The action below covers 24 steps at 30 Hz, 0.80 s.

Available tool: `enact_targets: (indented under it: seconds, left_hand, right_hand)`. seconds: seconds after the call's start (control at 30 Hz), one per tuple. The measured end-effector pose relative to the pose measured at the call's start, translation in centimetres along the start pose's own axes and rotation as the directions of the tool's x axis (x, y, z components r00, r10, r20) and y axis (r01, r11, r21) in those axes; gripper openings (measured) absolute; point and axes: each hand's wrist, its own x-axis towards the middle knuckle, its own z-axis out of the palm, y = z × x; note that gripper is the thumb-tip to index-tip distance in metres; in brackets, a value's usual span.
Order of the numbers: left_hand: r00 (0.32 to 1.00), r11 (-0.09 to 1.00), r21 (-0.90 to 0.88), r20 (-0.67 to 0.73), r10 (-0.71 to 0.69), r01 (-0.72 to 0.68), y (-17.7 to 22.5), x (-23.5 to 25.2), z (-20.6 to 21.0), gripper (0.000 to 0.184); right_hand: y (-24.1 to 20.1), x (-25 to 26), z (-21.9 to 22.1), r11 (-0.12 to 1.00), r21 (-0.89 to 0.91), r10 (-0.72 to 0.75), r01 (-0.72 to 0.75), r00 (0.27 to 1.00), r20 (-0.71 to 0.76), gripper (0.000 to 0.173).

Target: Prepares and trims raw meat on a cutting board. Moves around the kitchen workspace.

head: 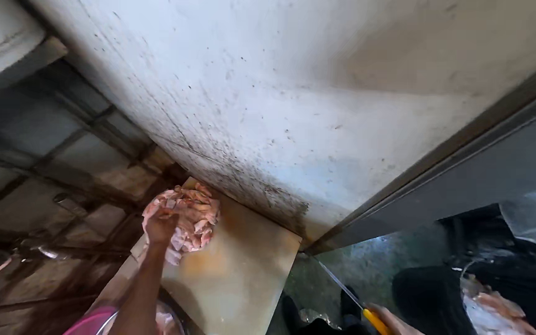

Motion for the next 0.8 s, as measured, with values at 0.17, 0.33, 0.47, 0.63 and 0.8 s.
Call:
enact_targets:
  seconds: [0.17, 0.33, 0.47, 0.63, 0.8]
  left_hand:
    - [0.994, 0.886, -0.457, 0.024, 0.103, -0.081, 4.9, -1.9, -5.6, 0.011]
    - [0.961, 0.646, -0.763, 0.204, 0.189, 0.034, 5.7, -8.3, -1.9, 0.019]
    - [0.895, 0.619, -0.689, 0.443, -0.052, 0.377, 1.1, -16.5, 7.6, 0.029]
    - [0.942, 0.966, -0.023, 0.228, -0.246, 0.258, -3.7, -23.2, 13.1, 0.029]
    - [0.98, 0.989, -0.006, 0.135, -0.145, 0.147, -3.2, -24.9, 13.1, 0.03]
  right_hand:
    - [0.3, 0.9, -0.4, 0.998, 0.018, -0.052, 0.052, 0.999, 0.009, 0.049]
    - [-0.1, 1.8, -0.7, 0.997, 0.011, -0.082, 0.081, 0.996, 0.043, 0.05]
    - [0.0, 1.8, -0.2, 0.997, 0.032, -0.069, 0.068, 0.996, 0.049, 0.053]
    - [0.2, 1.5, 0.7, 0.997, -0.044, -0.057, 0.062, 0.994, 0.096, 0.054]
    - [-0.6, 2.1, 1.5, 0.987, -0.108, -0.109, 0.116, 0.991, 0.076, 0.051]
